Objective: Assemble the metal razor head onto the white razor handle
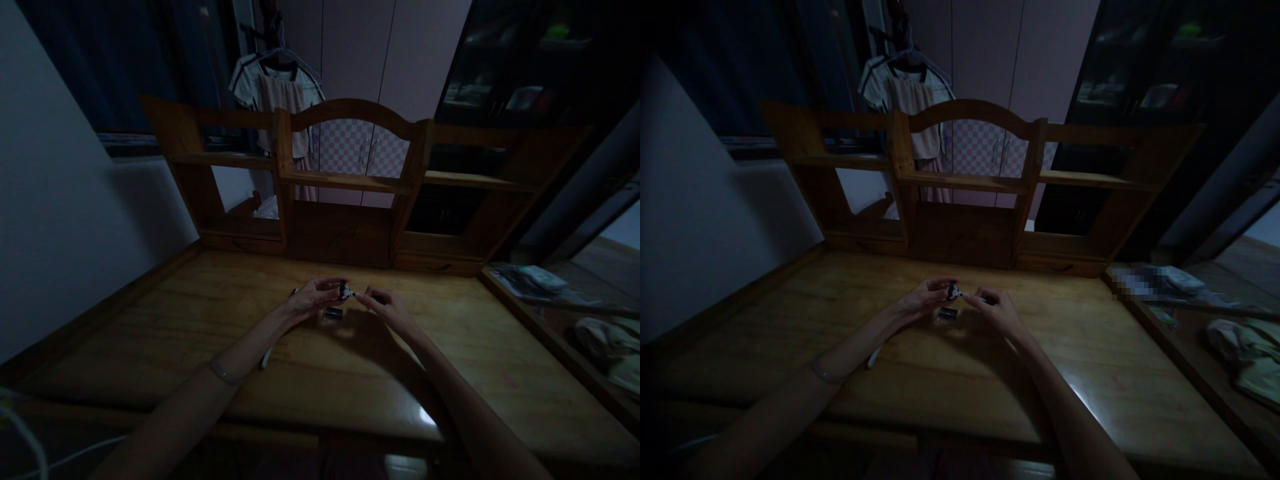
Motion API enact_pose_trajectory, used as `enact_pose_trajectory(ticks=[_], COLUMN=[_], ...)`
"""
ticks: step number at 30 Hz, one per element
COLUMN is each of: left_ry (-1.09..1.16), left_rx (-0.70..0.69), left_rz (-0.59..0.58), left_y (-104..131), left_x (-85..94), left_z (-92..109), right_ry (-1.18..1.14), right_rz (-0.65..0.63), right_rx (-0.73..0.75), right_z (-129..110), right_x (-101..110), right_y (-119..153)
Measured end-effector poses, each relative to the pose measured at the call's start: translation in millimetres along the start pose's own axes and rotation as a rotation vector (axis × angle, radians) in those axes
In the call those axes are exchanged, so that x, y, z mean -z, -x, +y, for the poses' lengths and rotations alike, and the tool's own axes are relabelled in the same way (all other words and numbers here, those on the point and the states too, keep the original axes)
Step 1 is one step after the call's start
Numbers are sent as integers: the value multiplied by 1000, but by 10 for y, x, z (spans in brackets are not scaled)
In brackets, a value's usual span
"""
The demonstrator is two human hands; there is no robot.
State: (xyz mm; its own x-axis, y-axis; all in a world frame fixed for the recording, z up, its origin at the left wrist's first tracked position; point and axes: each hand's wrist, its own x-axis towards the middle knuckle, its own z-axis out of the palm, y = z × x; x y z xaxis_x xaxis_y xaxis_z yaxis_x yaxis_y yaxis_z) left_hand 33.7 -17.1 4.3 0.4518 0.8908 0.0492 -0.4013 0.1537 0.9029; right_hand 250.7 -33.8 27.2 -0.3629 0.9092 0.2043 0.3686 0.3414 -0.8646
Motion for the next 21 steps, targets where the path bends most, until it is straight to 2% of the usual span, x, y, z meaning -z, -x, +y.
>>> enact_pose_trajectory(ticks=[21], left_ry=[-49], left_rx=[-19], left_rz=[-22], left_y=[-16], left_x=[52], left_z=[-25], right_ry=[98], right_rz=[59], right_rx=[54], right_z=[16], right_x=[-30], right_y=[16])
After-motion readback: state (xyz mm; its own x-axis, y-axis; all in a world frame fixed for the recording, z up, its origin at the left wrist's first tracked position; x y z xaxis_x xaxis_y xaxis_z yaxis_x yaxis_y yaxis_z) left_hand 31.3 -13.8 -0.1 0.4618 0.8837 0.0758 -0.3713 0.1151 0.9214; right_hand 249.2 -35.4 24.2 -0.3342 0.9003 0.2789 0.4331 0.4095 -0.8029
